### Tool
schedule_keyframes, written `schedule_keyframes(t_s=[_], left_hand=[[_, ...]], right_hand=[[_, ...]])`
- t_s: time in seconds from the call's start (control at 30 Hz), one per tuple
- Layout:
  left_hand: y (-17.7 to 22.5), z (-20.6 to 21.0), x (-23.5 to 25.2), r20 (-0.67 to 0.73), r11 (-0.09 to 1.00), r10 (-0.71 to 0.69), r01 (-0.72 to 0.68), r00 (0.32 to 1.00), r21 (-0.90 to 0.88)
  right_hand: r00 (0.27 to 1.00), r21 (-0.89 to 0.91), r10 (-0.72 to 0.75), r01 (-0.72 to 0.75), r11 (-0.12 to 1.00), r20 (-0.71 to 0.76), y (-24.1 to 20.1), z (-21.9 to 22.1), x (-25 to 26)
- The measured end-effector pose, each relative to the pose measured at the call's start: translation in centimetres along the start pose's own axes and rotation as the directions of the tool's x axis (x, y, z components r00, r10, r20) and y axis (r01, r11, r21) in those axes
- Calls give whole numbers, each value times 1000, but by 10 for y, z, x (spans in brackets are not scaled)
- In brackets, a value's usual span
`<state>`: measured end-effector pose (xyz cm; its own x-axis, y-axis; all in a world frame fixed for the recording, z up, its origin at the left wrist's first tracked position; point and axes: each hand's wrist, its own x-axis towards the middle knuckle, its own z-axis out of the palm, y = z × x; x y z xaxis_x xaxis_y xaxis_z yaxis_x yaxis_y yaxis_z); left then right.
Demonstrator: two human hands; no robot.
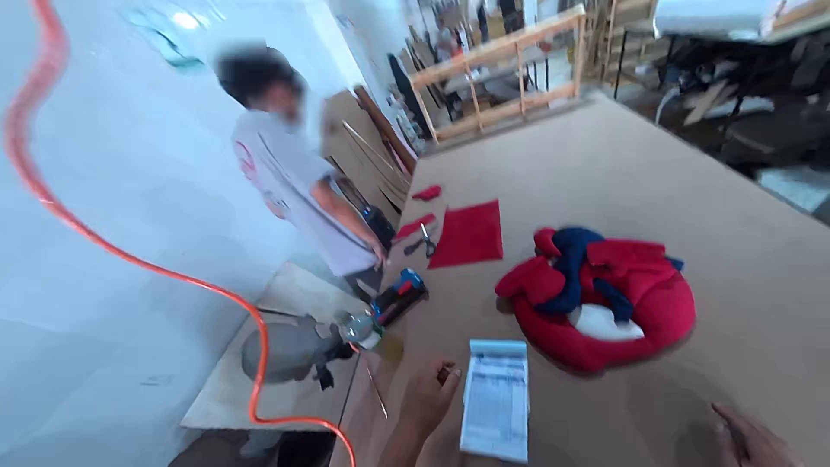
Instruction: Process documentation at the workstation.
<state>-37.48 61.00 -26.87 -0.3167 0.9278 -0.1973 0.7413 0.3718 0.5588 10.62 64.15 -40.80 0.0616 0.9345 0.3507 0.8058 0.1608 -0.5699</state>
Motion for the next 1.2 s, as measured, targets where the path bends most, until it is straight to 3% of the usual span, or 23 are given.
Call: schedule_keyframes(t_s=[0.07, 0.1, 0.3, 0.4, 0.6, 0.8, 1.07, 1.2], left_hand=[[-27, 37, -18, 185, 990, -125, 111, 975, 86], [-39, 52, -32, 208, 989, -132, 114, 969, 96], [-74, 88, -81, 109, 971, 144, -162, 984, 176], [-84, 90, -84, 127, 955, 168, -194, 978, 225], [-89, 98, -88, -3, 913, 327, -315, 945, 260], [-72, 100, -69, 148, 801, 502, -523, 852, 291], [-70, 88, -55, 251, 804, 486, -541, 837, 246], [-63, 78, -51, 279, 881, 400, -450, 873, 146]], right_hand=[[1000, -24, 23, -24, 999, -18, -2, -3, -3], [999, -33, 38, -39, 999, -12, -5, -3, -4], [998, -12, 54, -54, 998, 30, -6, -1, -5], [998, -13, 49, -49, 999, 30, -9, 0, -5], [998, -31, 38, -37, 999, 50, -7, -1, -3], [997, -19, 59, -58, 998, 50, -8, -1, -3], [998, -1, 59, -59, 998, 28, -9, 1, -1], [998, 23, 57, -58, 998, 37, -9, -1, -1]])
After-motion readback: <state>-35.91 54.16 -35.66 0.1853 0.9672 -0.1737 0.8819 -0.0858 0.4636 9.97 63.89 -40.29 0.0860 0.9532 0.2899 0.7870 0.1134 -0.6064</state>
